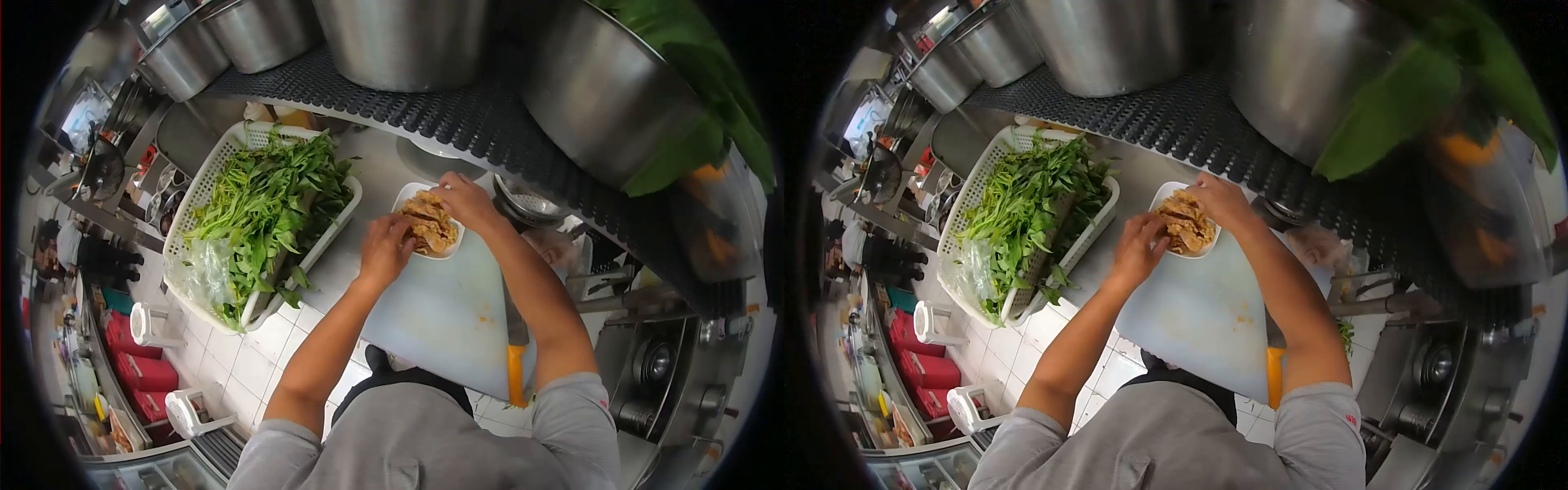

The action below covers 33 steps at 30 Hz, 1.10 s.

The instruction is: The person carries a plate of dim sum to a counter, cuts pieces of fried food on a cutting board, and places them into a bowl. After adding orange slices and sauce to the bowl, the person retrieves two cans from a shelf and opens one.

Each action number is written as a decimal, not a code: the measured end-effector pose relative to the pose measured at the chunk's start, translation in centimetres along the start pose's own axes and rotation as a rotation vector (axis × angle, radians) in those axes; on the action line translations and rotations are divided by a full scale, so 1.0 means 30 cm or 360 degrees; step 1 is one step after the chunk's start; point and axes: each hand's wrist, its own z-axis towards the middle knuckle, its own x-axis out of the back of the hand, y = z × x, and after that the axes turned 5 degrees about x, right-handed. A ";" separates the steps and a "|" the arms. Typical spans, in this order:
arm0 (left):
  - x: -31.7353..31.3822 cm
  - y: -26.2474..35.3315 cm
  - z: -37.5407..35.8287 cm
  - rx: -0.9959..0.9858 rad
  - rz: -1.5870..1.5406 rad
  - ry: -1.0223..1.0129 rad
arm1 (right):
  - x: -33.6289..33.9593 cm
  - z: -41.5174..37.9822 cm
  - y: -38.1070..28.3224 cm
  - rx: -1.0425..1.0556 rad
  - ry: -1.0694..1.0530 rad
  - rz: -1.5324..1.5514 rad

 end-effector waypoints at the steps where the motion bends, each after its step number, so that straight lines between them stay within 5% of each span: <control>1: 0.001 0.004 0.001 0.0005 0.0030 -0.0032 | -0.009 0.017 0.007 0.0037 -0.0126 -0.0026; 11: -0.010 0.004 -0.004 0.0026 -0.0020 0.0005 | 0.002 0.093 0.070 -0.0315 -0.0232 0.0245; 14: -0.008 0.009 0.015 -0.0038 -0.0020 0.0034 | 0.015 0.070 0.048 -0.0264 -0.0511 0.0719; 22: -0.010 0.011 0.055 -0.0209 -0.0005 0.0142 | -0.012 0.046 0.003 -0.0560 -0.0292 0.0300; 25: -0.030 0.012 0.053 -0.0108 0.0037 0.0054 | -0.013 0.045 -0.004 -0.0315 -0.0283 0.0247; 29: -0.054 -0.018 0.069 -0.0096 0.0007 0.0014 | 0.031 0.052 -0.066 -0.0500 -0.0377 0.0176; 31: -0.043 -0.029 0.068 -0.0036 -0.0199 0.0066 | 0.000 0.033 -0.117 -0.0352 -0.0041 0.0015; 33: -0.018 -0.024 0.057 -0.0021 -0.0238 0.0142 | -0.030 0.040 -0.200 -0.0407 -0.0127 -0.0116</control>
